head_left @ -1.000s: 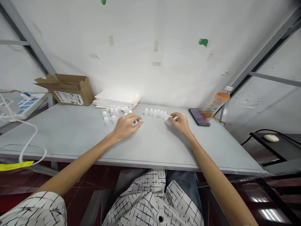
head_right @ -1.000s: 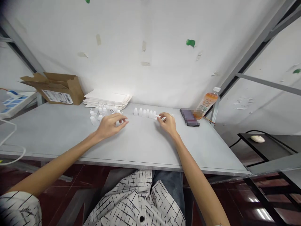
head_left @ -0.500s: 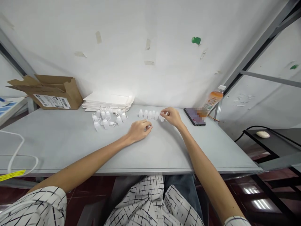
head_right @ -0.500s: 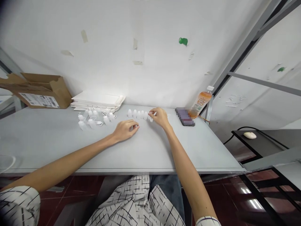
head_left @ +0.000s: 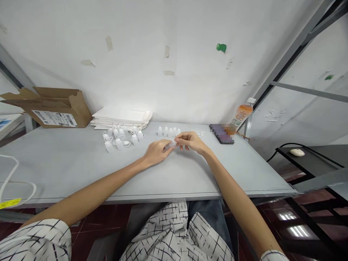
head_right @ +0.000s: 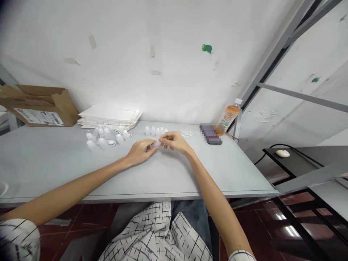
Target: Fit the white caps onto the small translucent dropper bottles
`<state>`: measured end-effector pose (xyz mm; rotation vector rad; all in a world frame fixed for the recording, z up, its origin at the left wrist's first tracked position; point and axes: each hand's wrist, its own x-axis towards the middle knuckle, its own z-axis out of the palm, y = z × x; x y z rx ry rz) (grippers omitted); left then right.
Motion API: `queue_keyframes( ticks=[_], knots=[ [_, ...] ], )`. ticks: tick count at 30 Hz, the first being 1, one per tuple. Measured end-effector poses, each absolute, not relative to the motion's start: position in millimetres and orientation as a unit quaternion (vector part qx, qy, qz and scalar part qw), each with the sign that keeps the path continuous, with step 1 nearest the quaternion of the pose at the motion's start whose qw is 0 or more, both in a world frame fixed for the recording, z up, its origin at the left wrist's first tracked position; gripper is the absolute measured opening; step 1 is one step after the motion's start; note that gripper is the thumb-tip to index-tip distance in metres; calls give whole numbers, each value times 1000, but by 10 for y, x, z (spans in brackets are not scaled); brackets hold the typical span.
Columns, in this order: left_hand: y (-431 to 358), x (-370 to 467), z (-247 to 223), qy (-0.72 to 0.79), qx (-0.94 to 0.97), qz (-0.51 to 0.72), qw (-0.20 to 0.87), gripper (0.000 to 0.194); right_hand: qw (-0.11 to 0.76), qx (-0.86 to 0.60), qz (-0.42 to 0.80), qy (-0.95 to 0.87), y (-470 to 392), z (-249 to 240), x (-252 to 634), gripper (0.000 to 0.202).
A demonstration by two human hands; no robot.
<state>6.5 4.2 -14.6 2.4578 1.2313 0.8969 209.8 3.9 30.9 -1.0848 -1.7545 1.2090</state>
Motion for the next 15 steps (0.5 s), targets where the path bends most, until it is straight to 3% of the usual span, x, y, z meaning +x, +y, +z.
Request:
queue_keyframes(
  ticks=[3, 6, 9, 15],
  knots=[
    [45, 59, -140, 437, 834, 310, 130, 36, 427, -463, 420, -653, 138, 284, 2266, 32],
    [29, 55, -122, 444, 830, 314, 124, 37, 483, -568, 229, -626, 280, 198, 2572, 24],
    [8, 53, -99, 448, 832, 302, 124, 34, 416, -673, 69, -608, 383, 83, 2848, 15],
    [-14, 53, -73, 442, 842, 283, 120, 24, 309, -671, 73, -670, 425, -35, 2942, 16]
  ],
)
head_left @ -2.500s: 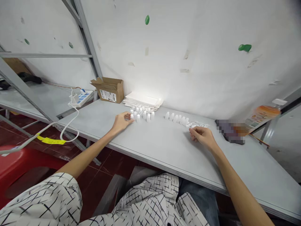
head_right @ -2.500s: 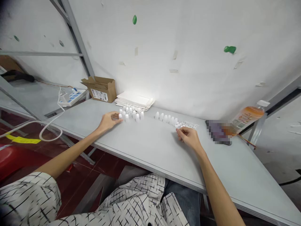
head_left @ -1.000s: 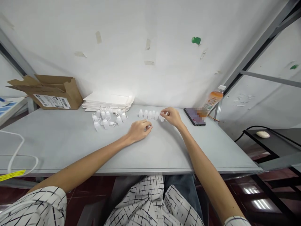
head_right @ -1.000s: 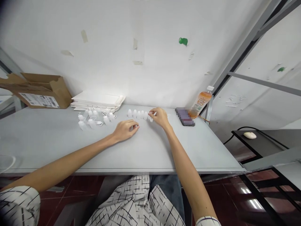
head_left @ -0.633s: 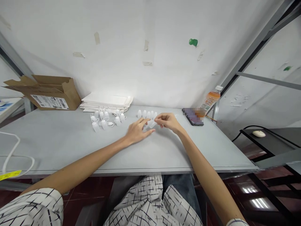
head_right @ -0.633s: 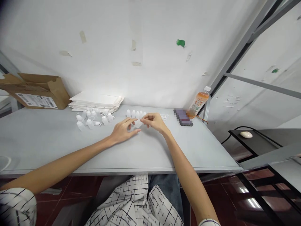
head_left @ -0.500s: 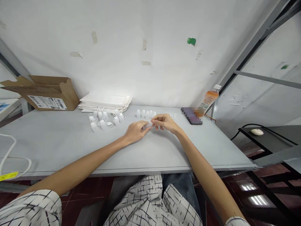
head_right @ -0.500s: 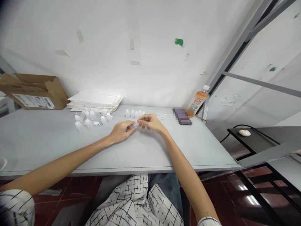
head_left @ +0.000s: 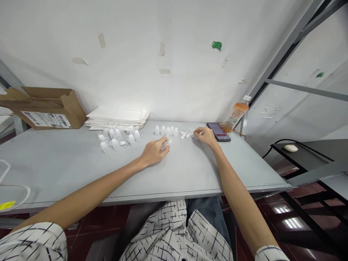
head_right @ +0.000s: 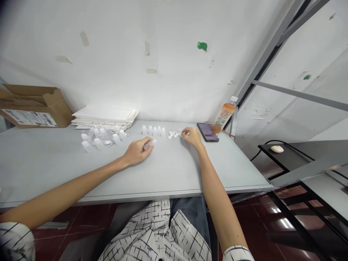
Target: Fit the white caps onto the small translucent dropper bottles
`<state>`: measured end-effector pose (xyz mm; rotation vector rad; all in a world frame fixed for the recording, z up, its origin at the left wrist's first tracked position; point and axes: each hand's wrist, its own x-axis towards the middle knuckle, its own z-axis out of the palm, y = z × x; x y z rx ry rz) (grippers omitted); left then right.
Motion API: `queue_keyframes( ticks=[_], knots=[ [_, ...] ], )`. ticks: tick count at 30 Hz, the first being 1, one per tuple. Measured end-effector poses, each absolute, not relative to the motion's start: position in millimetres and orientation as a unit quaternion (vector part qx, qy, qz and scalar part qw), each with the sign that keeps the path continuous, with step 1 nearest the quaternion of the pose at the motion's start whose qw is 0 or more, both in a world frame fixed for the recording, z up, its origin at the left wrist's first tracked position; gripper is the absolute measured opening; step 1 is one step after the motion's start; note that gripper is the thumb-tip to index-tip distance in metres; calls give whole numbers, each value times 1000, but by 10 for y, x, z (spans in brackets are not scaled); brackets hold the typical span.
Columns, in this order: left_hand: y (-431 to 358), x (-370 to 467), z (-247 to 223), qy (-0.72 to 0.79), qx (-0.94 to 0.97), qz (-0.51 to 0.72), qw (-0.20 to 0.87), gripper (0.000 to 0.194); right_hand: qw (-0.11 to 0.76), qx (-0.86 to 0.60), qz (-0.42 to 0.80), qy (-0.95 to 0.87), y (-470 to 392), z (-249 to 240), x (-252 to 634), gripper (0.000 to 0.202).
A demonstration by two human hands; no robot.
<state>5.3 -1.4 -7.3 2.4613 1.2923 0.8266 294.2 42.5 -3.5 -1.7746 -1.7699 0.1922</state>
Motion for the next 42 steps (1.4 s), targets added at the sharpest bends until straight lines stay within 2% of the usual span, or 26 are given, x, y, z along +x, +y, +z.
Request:
queue_keyframes(
  ticks=[5, 8, 17, 26, 32, 42],
  knots=[
    [-21, 55, -85, 437, 847, 279, 116, 21, 259, -673, 47, -691, 433, -55, 2889, 18],
    [-25, 55, -89, 436, 849, 275, 116, 21, 258, -676, 43, -689, 438, -58, 2895, 16],
    [-36, 57, -86, 433, 853, 269, 115, 21, 299, -683, 41, -665, 431, -47, 2924, 22],
    [-38, 55, -90, 424, 861, 264, 94, 22, 365, -686, 75, -625, 403, 6, 2918, 18],
    [-37, 53, -94, 425, 861, 259, 100, 22, 326, -730, 86, -595, 396, 27, 2934, 12],
    [-41, 50, -89, 421, 866, 250, 99, 25, 305, -740, 70, -595, 399, 41, 2974, 22]
  ],
)
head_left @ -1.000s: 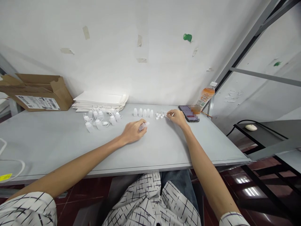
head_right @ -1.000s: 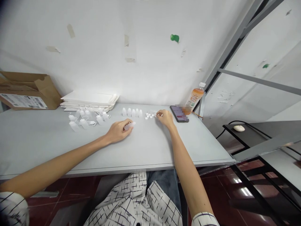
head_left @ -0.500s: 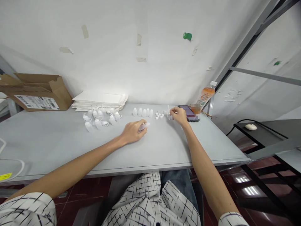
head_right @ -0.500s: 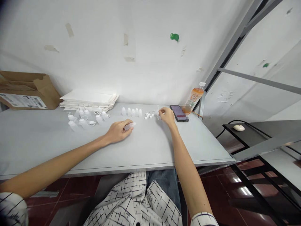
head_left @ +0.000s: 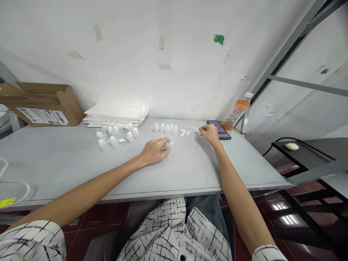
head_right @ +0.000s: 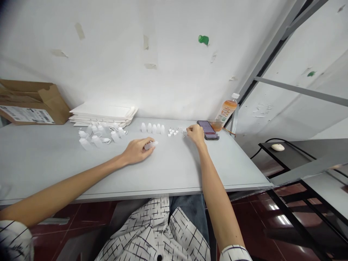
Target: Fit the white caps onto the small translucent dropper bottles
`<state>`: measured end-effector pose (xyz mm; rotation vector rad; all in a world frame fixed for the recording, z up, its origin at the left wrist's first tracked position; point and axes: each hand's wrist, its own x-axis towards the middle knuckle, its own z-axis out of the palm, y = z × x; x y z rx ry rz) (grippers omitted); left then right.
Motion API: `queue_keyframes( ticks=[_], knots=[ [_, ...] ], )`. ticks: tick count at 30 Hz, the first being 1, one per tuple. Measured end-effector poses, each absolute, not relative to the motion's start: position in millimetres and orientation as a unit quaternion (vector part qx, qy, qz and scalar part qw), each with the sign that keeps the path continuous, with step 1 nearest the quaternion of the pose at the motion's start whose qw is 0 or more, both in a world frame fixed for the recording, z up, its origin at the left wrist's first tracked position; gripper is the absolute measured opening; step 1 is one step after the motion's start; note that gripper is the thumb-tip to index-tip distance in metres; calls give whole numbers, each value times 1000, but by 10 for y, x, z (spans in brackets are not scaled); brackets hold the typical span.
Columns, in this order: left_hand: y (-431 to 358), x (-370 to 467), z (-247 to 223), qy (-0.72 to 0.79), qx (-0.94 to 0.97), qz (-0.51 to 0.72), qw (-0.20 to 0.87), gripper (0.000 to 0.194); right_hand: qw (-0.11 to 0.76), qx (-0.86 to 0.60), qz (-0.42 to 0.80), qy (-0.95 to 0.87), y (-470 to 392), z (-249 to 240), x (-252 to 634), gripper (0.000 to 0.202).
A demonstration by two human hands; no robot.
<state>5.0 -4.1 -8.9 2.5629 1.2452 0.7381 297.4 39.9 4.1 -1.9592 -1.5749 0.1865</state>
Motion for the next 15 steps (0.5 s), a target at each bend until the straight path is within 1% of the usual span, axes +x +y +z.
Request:
queue_keyframes(
  ticks=[7, 15],
  knots=[
    [-37, 44, -76, 427, 869, 230, 97, 30, 269, -734, 69, -620, 398, 7, 2953, 21],
    [-33, 38, -75, 428, 872, 217, 96, 33, 288, -703, 112, -640, 383, 13, 2973, 20]
  ],
)
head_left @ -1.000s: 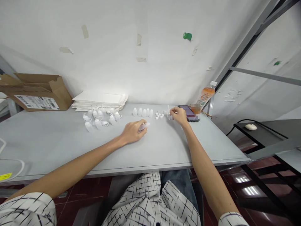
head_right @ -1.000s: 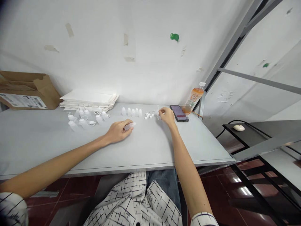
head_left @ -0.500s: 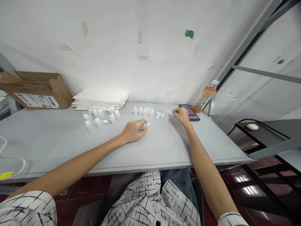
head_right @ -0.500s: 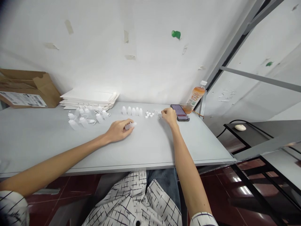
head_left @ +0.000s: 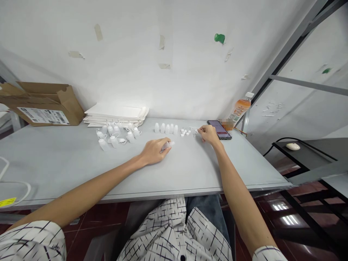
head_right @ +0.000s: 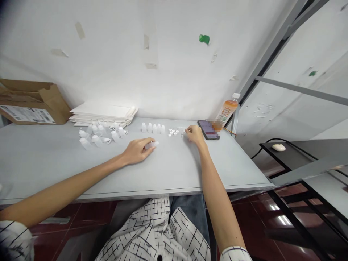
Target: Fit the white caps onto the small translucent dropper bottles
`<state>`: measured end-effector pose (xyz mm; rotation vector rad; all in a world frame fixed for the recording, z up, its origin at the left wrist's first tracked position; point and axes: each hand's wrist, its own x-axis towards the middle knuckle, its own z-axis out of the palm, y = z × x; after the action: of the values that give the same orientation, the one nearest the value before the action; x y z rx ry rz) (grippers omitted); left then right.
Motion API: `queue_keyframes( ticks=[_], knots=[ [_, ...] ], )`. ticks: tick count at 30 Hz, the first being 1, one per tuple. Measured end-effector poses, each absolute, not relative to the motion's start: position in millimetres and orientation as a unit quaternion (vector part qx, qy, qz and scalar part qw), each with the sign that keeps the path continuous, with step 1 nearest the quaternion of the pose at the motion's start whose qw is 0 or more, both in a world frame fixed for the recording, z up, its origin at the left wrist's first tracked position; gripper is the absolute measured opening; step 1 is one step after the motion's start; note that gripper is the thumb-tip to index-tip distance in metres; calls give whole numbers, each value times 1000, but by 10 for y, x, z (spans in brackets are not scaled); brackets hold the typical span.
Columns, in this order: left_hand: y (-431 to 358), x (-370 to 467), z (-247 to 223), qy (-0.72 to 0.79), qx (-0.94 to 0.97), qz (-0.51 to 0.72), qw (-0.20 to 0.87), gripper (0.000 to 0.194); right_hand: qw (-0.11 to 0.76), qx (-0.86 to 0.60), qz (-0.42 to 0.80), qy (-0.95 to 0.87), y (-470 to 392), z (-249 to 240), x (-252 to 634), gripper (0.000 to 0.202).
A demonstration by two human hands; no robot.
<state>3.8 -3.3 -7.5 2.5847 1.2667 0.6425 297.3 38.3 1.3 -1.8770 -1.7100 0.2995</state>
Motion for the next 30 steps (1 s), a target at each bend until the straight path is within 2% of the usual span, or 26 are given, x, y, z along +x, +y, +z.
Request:
queue_keyframes(
  ticks=[9, 16, 23, 30],
  knots=[
    [-38, 39, -85, 417, 875, 220, 111, 32, 338, -690, 114, -630, 389, 1, 3017, 26],
    [-46, 40, -75, 419, 870, 228, 124, 34, 395, -672, 131, -612, 411, -3, 3049, 20],
    [-75, 54, -59, 420, 848, 277, 165, 31, 492, -558, 313, -590, 330, 111, 2866, 27],
    [-20, 49, -66, 424, 834, 294, 195, 35, 423, -495, 401, -645, 173, 170, 2427, 20]
  ],
)
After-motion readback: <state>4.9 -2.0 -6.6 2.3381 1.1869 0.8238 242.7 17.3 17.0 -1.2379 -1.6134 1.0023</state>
